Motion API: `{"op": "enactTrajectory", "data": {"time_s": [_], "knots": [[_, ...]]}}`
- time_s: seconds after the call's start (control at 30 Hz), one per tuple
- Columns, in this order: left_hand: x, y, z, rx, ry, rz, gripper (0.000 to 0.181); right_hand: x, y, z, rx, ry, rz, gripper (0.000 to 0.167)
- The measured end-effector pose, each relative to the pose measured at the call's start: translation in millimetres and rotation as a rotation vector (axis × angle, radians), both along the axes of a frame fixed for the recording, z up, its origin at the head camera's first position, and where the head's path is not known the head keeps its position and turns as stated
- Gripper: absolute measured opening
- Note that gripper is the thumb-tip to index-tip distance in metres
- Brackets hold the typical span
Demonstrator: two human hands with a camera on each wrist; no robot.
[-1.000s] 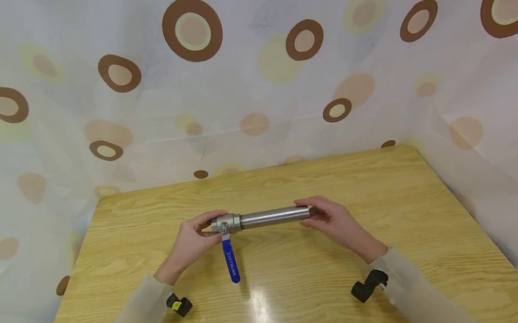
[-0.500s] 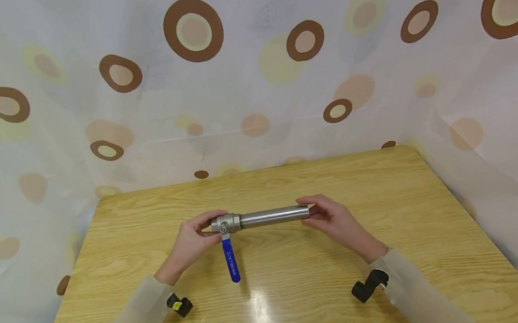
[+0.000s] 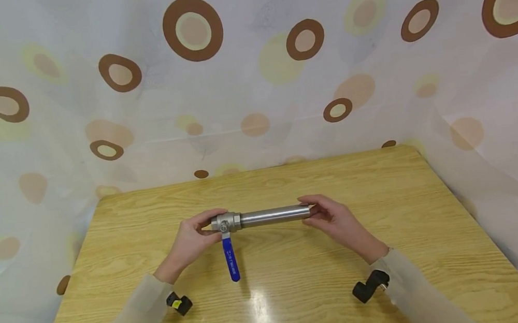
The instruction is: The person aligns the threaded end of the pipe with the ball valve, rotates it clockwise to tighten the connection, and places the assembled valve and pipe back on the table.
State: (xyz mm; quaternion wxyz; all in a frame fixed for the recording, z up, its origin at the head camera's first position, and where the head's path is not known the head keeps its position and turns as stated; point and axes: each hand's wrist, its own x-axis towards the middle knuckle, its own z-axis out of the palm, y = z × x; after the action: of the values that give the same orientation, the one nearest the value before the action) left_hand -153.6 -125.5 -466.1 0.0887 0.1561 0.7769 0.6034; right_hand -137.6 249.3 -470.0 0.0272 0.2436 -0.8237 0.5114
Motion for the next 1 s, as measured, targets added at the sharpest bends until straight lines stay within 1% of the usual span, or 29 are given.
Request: {"op": "enactTrajectory", "data": {"time_s": [0.1,0.2,0.4,0.6,0.67,0.8,0.9,1.0], "knots": [[-0.6,0.5,0.2,0.004,-0.006,-0.002,0.051,-0.8,-0.5,-0.9,0.003,0.039,0.015,0.047],[-0.8,0.6,0.2,0.001,-0.005,0.0,0.051,-0.8,0.1,-1.7,-0.003,0.049,0.023,0.045],[-0.8,1.1,1.5,-0.008,-0.007,0.005,0.05,-0.1,2.2,-1.1,0.004,0.006,-0.002,0.045],[-0.1,1.6,2.0,-0.017,-0.014,0.006,0.051,-0.1,2.1,-2.6,-0.008,-0.004,0.026,0.046],[0.4,1.8,2.3,-0.016,-0.016,0.006,0.051,0.4,1.7,-1.4,0.006,-0.001,0.016,0.044],[1.0,1.8,2.9,-0.016,-0.011,0.01,0.05,0.9,2.1,1.2,0.027,-0.028,-0.003,0.041],[0.7,1.9,3.1,-0.018,-0.003,0.012,0.05,0.9,2.2,1.4,0.003,-0.052,0.008,0.041],[-0.1,2.6,3.0,-0.019,0.001,0.009,0.05,-0.1,0.8,-0.1,-0.039,-0.028,0.042,0.046]]}}
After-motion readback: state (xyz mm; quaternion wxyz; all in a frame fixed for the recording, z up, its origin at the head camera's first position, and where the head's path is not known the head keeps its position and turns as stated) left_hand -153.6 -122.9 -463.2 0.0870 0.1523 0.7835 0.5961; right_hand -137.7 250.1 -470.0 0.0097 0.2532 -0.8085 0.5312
